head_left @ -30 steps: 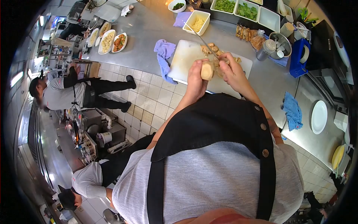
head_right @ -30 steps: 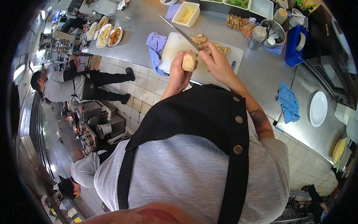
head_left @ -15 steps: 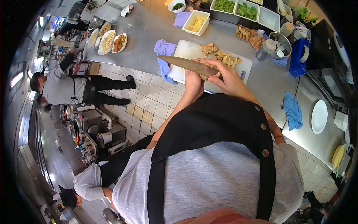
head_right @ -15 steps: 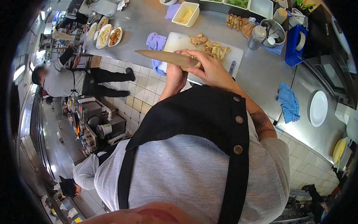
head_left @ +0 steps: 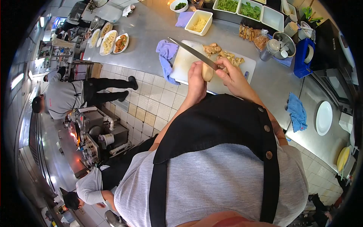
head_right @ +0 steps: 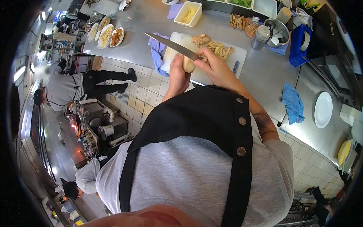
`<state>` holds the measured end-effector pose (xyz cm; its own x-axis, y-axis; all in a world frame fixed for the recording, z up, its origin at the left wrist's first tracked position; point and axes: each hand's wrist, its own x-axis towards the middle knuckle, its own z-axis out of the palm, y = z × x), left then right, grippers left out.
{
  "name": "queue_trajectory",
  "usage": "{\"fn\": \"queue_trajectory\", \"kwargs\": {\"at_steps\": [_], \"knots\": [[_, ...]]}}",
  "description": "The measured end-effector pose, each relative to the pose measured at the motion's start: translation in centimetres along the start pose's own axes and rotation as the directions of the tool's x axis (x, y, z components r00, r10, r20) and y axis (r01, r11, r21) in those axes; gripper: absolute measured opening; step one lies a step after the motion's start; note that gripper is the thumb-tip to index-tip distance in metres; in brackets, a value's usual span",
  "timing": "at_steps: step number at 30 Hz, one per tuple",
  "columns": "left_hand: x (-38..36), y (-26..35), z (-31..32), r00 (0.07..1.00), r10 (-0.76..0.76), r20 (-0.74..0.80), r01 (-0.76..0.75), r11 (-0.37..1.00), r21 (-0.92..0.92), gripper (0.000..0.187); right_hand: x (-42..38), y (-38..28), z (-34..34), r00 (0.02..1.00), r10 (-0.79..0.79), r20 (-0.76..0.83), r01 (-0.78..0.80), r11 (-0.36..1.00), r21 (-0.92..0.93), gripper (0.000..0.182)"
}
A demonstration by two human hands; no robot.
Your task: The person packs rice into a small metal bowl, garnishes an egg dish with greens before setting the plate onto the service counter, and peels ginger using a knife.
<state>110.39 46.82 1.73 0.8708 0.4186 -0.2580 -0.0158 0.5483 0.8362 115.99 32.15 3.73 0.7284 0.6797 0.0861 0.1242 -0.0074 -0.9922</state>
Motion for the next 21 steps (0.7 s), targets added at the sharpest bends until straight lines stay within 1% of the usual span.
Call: {"fn": "queue_trajectory", "kwargs": {"at_steps": [1,2,4,5,8,11,14,17,20,21], "knots": [[0.4,-0.1,-0.5,1.0,0.002,-0.003,-0.002,1.0,-0.002,0.024,-0.1,0.0,-0.1,1.0,-0.002,0.0,0.002,1.0,-0.024,0.034],[0.7,-0.3,-0.8,1.0,0.029,-0.009,-0.029,0.998,0.05,0.024,-0.2,0.1,-0.1,1.0,-0.006,0.0,0.006,0.999,-0.046,0.037],[0.6,0.1,-0.6,0.997,0.081,-0.018,-0.078,0.984,0.157,0.025,-0.3,0.2,0.3,0.991,-0.135,0.012,0.135,0.977,-0.164,0.045],[0.0,0.1,-0.2,0.991,0.131,0.008,-0.131,0.976,0.174,0.024,-0.4,0.3,0.5,0.98,-0.199,0.022,0.199,0.955,-0.222,0.049],[0.0,-0.2,0.2,0.966,0.257,-0.016,-0.247,0.942,0.229,0.025,-0.4,0.2,1.0,0.989,-0.14,0.048,0.147,0.949,-0.279,0.058],[-0.3,0.1,0.1,0.946,0.323,0.03,-0.314,0.89,0.33,0.027,-0.4,0.4,1.1,0.977,-0.211,0.037,0.213,0.93,-0.299,0.06],[-0.5,0.2,-0.2,0.922,0.377,0.085,-0.373,0.811,0.451,0.026,-0.4,0.4,1.2,0.976,-0.215,0.032,0.214,0.919,-0.333,0.06],[-0.5,-0.2,-0.3,0.914,0.399,0.078,-0.39,0.804,0.449,0.027,-0.6,-0.1,1.4,0.975,-0.22,0.012,0.209,0.907,-0.364,0.054],[-1.1,-0.5,0.0,0.905,0.405,0.132,-0.418,0.787,0.454,0.024,-0.2,-0.1,1.2,0.977,-0.211,0.025,0.206,0.908,-0.365,0.044],[-1.5,-0.7,0.5,0.904,0.402,0.145,-0.422,0.791,0.443,0.023,0.2,0.2,1.2,0.98,-0.198,-0.013,0.184,0.933,-0.31,0.041]]}}
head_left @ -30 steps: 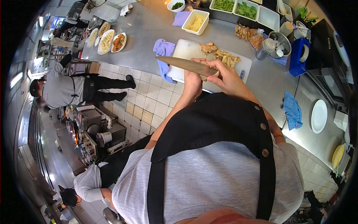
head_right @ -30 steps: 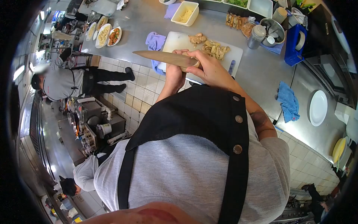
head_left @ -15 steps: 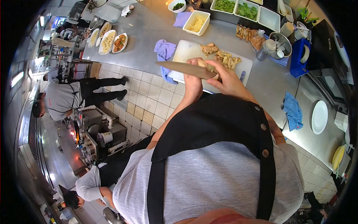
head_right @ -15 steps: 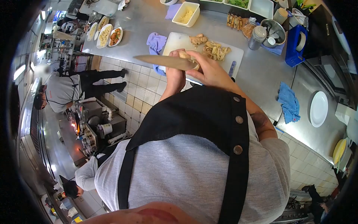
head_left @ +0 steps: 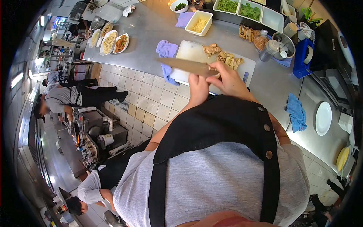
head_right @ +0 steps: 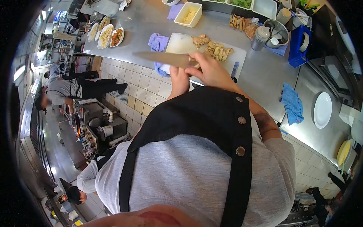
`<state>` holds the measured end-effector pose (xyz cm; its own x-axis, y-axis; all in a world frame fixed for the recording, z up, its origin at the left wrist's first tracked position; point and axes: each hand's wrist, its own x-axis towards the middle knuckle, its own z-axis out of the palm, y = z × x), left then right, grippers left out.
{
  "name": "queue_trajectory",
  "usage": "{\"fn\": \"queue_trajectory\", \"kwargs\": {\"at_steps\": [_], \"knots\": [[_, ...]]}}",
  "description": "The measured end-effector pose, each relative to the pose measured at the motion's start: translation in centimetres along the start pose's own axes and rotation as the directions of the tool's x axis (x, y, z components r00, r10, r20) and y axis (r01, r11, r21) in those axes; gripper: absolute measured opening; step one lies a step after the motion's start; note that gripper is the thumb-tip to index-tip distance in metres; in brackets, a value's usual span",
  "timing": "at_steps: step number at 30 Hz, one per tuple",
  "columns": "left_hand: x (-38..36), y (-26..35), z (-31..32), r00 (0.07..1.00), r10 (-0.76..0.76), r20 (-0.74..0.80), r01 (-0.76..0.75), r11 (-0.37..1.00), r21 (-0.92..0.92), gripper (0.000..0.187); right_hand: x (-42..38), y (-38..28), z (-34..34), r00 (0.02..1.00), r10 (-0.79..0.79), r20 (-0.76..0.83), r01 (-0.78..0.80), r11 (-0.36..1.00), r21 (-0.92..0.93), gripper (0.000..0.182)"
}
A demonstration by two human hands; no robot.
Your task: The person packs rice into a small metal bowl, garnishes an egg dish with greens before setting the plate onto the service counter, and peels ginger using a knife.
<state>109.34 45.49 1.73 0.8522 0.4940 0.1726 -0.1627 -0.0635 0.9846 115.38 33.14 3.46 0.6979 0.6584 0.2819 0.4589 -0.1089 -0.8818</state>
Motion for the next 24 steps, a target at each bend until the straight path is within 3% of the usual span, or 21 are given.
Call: {"fn": "queue_trajectory", "kwargs": {"at_steps": [2,5,6,8,11,13,14,17,20,24], "knots": [[-0.6,0.4,1.0,1.0,0.006,0.027,-0.005,1.0,-0.024,0.02,0.7,0.8,0.2,0.997,0.056,-0.06,-0.049,0.992,0.121,0.035],[0.3,-0.5,-0.1,0.973,-0.231,-0.007,0.226,0.958,-0.178,0.018,0.9,0.6,-0.5,0.986,0.164,-0.04,-0.15,0.959,0.242,0.031],[0.9,-0.3,-0.2,0.96,-0.28,0.008,0.265,0.897,-0.353,0.024,0.8,0.6,-0.7,0.975,0.219,-0.019,-0.207,0.944,0.256,0.031],[1.4,0.6,-0.7,0.906,-0.412,0.092,0.401,0.77,-0.497,0.027,0.3,0.4,-1.0,0.943,0.332,0.024,-0.325,0.903,0.282,0.03],[1.4,0.0,-1.3,0.86,-0.473,0.194,0.487,0.644,-0.59,0.031,-0.4,0.6,-0.9,0.964,0.266,-0.009,-0.254,0.929,0.27,0.034],[1.4,0.0,-1.0,0.859,-0.478,0.181,0.473,0.609,-0.636,0.029,-0.5,1.1,-0.2,0.994,0.09,-0.057,-0.076,0.974,0.211,0.039],[1.4,0.3,-1.0,0.867,-0.469,0.168,0.466,0.644,-0.607,0.028,-0.4,1.2,0.1,0.997,0.0,-0.076,0.013,0.984,0.18,0.041],[1.4,1.4,-0.8,0.893,-0.428,0.141,0.432,0.723,-0.539,0.027,-0.5,-0.2,-0.2,0.999,-0.039,0.003,0.039,0.993,0.112,0.048],[1.3,0.9,-1.2,0.916,-0.377,0.135,0.39,0.762,-0.517,0.025,-0.5,0.3,0.1,0.995,-0.095,-0.029,0.096,0.993,0.072,0.05],[0.8,0.0,-1.5,0.909,-0.394,0.136,0.414,0.813,-0.409,0.023,-0.4,0.6,0.2,0.996,-0.085,-0.01,0.085,0.996,0.03,0.042]]}}
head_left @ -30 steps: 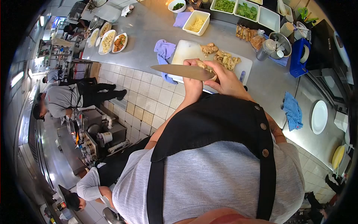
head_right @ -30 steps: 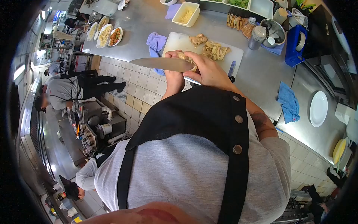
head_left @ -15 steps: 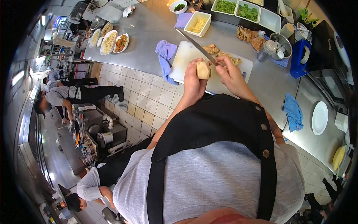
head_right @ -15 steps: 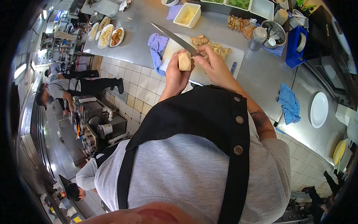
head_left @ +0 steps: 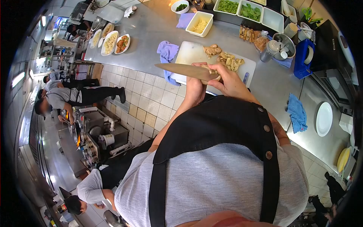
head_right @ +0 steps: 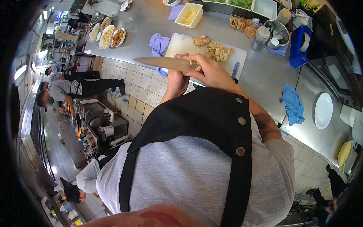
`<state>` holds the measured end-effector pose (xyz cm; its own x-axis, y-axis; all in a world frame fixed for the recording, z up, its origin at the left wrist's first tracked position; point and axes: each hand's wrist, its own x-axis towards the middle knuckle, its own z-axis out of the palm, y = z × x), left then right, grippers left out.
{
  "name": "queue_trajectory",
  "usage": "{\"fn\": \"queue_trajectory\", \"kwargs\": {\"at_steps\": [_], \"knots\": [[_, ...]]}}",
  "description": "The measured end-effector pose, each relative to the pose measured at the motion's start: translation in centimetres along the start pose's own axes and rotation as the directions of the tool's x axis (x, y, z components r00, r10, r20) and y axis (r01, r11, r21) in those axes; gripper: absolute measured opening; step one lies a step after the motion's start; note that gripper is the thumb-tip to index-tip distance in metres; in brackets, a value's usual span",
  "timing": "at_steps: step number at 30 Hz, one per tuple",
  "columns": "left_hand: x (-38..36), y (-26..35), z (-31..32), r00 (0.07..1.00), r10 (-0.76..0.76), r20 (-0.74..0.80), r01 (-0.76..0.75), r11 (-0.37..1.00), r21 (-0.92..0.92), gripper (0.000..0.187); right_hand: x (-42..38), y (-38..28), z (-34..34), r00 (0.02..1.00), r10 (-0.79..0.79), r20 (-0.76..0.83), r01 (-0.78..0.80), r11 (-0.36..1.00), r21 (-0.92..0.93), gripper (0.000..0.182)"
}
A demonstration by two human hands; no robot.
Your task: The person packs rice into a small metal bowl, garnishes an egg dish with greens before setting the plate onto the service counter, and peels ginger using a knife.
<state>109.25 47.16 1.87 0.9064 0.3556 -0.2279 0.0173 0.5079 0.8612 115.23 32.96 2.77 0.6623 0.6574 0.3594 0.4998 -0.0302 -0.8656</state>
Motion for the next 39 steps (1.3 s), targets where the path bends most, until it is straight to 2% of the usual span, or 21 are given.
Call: {"fn": "queue_trajectory", "kwargs": {"at_steps": [1,4,7,8,11,12,14,15,17,20,21,22,23,26,29,32,39], "knots": [[-0.2,-0.1,0.0,1.0,-0.023,-0.003,0.023,0.998,0.05,0.023,0.1,-0.2,-0.2,0.999,0.046,0.012,-0.046,0.999,0.006,0.04],[-0.8,-0.4,1.3,0.999,-0.036,-0.009,0.036,0.997,-0.07,0.024,0.4,0.2,-0.3,0.993,0.117,-0.001,-0.117,0.99,0.078,0.034],[-0.2,0.6,1.4,0.986,-0.164,-0.036,0.149,0.954,-0.259,0.028,0.4,-0.1,-0.5,0.978,0.21,0.009,-0.207,0.958,0.201,0.031],[0.5,0.3,0.6,0.983,-0.183,0.016,0.179,0.937,-0.299,0.031,0.4,-0.2,-0.6,0.968,0.248,0.023,-0.246,0.939,0.242,0.031],[1.4,-0.2,-1.7,0.967,-0.222,0.127,0.256,0.837,-0.484,0.03,-0.1,-0.1,-1.0,0.929,0.37,-0.001,-0.36,0.905,0.227,0.031],[1.4,0.1,-1.5,0.961,-0.263,0.085,0.268,0.808,-0.525,0.028,-0.2,0.0,-1.0,0.931,0.366,-0.009,-0.356,0.909,0.215,0.031],[1.6,-0.4,-2.2,0.97,-0.232,0.078,0.24,0.84,-0.487,0.027,-0.4,0.2,-0.9,0.933,0.358,-0.025,-0.347,0.918,0.19,0.032],[1.6,-0.2,-2.1,0.974,-0.216,0.075,0.225,0.855,-0.467,0.026,-0.4,0.4,-0.7,0.955,0.294,-0.032,-0.282,0.939,0.194,0.034],[1.5,-0.4,-1.2,0.993,-0.121,-0.014,0.102,0.887,-0.451,0.022,-0.5,0.9,0.1,0.985,0.165,-0.044,-0.153,0.967,0.203,0.037],[1.1,-0.3,-0.9,0.998,0.023,-0.054,-0.042,0.918,-0.394,0.017,-0.5,0.9,0.8,0.999,-0.038,-0.021,0.04,0.996,0.085,0.045],[0.8,-0.1,-0.8,0.996,0.07,-0.051,-0.084,0.924,-0.372,0.016,-0.5,0.4,0.7,0.999,0.034,0.028,-0.036,0.997,0.067,0.047],[0.4,0.5,0.0,0.991,0.078,-0.112,-0.112,0.931,-0.347,0.015,-0.6,-0.4,0.5,0.992,0.105,0.076,-0.109,0.993,0.046,0.049],[0.4,0.4,-0.1,0.99,0.109,-0.091,-0.133,0.933,-0.335,0.015,-0.6,-0.8,0.4,0.977,0.177,0.122,-0.181,0.983,0.021,0.052],[0.2,0.3,-0.2,0.985,0.165,-0.054,-0.173,0.925,-0.338,0.017,-0.6,-0.8,0.5,0.98,0.168,0.106,-0.172,0.985,0.031,0.055],[-0.2,0.5,0.5,0.986,0.142,-0.084,-0.163,0.91,-0.381,0.017,-0.5,0.0,0.8,0.999,-0.036,-0.01,0.036,0.999,-0.03,0.057],[-0.4,0.8,0.9,0.982,0.134,-0.132,-0.173,0.92,-0.353,0.016,-0.6,-0.9,0.5,0.992,0.103,0.069,-0.103,0.995,0.004,0.057],[-0.2,0.7,0.9,0.967,0.22,-0.128,-0.246,0.935,-0.257,0.012,-0.4,-1.1,0.6,0.987,0.13,0.093,-0.133,0.991,0.021,0.059]]}}
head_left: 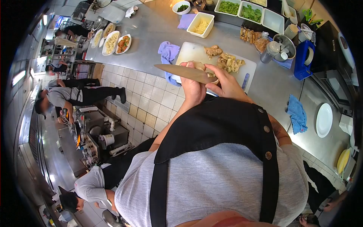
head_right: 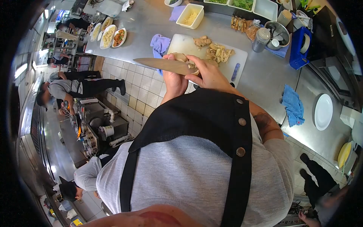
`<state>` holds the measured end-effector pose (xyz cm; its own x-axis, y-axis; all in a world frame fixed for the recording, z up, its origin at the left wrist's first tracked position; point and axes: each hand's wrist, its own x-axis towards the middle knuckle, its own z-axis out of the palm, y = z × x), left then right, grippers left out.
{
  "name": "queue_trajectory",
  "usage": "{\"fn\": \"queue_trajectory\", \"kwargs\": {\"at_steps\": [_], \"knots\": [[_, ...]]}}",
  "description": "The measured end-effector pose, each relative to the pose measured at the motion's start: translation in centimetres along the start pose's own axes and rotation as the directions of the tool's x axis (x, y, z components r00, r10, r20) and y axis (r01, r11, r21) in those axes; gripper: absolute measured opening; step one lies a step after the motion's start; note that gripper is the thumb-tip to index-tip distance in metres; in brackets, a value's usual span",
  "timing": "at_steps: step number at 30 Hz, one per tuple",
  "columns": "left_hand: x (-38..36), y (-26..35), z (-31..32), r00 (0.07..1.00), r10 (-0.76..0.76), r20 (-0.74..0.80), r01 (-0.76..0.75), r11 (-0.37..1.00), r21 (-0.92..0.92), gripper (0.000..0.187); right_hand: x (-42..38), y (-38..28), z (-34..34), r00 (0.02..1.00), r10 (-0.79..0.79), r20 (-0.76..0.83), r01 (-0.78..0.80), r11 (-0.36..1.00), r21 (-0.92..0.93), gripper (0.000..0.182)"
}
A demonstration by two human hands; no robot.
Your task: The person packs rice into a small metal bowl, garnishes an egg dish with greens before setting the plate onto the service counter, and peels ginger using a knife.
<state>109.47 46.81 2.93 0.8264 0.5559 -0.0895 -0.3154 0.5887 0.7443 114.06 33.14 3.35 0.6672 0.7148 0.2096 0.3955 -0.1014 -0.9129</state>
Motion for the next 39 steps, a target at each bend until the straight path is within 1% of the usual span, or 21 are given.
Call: {"fn": "queue_trajectory", "kwargs": {"at_steps": [5,7,8,11,14,16,17,19,20,23,24,26,27,29,30,31,32,34,37,38,39], "knots": [[0.1,-0.2,0.0,0.999,0.035,0.039,-0.033,0.998,-0.044,0.013,-0.1,0.3,0.3,0.997,-0.06,-0.05,0.059,0.998,-0.02,0.06],[-0.2,0.1,0.4,0.999,0.027,0.038,-0.024,0.998,-0.063,0.013,-0.2,0.7,0.4,0.995,-0.088,-0.055,0.085,0.995,-0.053,0.061],[-0.4,0.0,0.5,0.998,0.047,0.045,-0.044,0.997,-0.061,0.014,-0.2,0.8,0.5,0.993,-0.101,-0.056,0.097,0.993,-0.07,0.061],[-0.5,-0.4,0.3,0.993,0.091,0.079,-0.086,0.994,-0.066,0.015,-0.2,0.5,0.4,0.996,-0.08,-0.04,0.077,0.994,-0.077,0.062],[-0.2,-0.9,-0.7,0.989,0.095,0.112,-0.087,0.993,-0.079,0.016,0.0,0.5,0.5,0.996,-0.083,-0.041,0.082,0.996,-0.018,0.062],[-0.2,-0.9,-0.7,0.99,0.096,0.107,-0.09,0.994,-0.065,0.017,0.1,0.4,0.8,0.986,-0.13,-0.105,0.126,0.991,-0.049,0.056],[-0.1,-1.0,-0.9,0.987,0.072,0.146,-0.065,0.997,-0.051,0.017,0.2,0.4,1.0,0.979,-0.155,-0.136,0.147,0.987,-0.065,0.053],[0.0,-0.9,-1.0,0.975,0.018,0.222,-0.014,1.0,-0.02,0.018,0.4,0.4,0.9,0.99,-0.074,-0.123,0.071,0.997,-0.022,0.044],[-0.4,-1.2,-0.8,0.985,0.006,0.173,0.0,1.0,-0.031,0.018,0.6,0.4,0.8,0.993,-0.033,-0.115,0.032,0.999,-0.002,0.04],[-1.3,-0.7,1.5,0.998,-0.031,0.052,0.035,0.996,-0.076,0.022,1.6,0.5,0.9,0.969,-0.045,-0.242,0.077,0.989,0.124,0.028],[-0.9,-0.5,1.2,0.995,-0.065,0.076,0.074,0.991,-0.115,0.02,1.6,0.4,0.7,0.977,0.077,-0.196,-0.028,0.97,0.244,0.027],[0.3,-0.2,0.4,0.983,-0.13,0.128,0.153,0.971,-0.186,0.019,1.5,0.1,0.2,0.952,0.298,-0.064,-0.238,0.859,0.454,0.027],[0.6,0.2,0.4,0.967,-0.194,0.164,0.229,0.945,-0.234,0.012,1.3,0.3,0.0,0.944,0.32,-0.078,-0.247,0.844,0.477,0.027],[1.1,0.8,0.1,0.926,-0.34,0.161,0.376,0.859,-0.348,0.008,0.9,0.9,-0.2,0.924,0.367,-0.104,-0.263,0.811,0.523,0.027],[1.3,0.9,-0.2,0.896,-0.412,0.165,0.443,0.802,-0.401,0.008,0.7,1.1,-0.2,0.925,0.364,-0.107,-0.267,0.824,0.501,0.027],[1.5,0.7,-0.6,0.872,-0.449,0.197,0.486,0.74,-0.466,0.013,0.4,1.2,-0.3,0.926,0.361,-0.11,-0.27,0.836,0.478,0.027],[1.6,0.7,-0.8,0.874,-0.449,0.184,0.482,0.76,-0.436,0.013,0.4,1.3,-0.3,0.927,0.356,-0.118,-0.269,0.85,0.454,0.027],[1.5,0.6,-1.0,0.881,-0.447,0.155,0.471,0.798,-0.376,0.015,0.3,1.8,0.1,0.954,0.271,-0.125,-0.2,0.891,0.408,0.029],[2.0,0.7,-1.1,0.895,-0.436,0.089,0.438,0.828,-0.351,0.019,0.4,1.7,0.4,0.982,0.119,-0.146,-0.071,0.951,0.301,0.032],[2.3,0.6,-1.5,0.894,-0.439,0.085,0.437,0.817,-0.375,0.022,0.4,1.5,0.4,0.986,0.064,-0.153,-0.023,0.966,0.257,0.033],[2.7,0.2,-2.1,0.893,-0.443,0.081,0.436,0.806,-0.4,0.025,0.4,1.4,0.4,0.992,0.013,-0.128,0.014,0.978,0.206,0.035]]}}
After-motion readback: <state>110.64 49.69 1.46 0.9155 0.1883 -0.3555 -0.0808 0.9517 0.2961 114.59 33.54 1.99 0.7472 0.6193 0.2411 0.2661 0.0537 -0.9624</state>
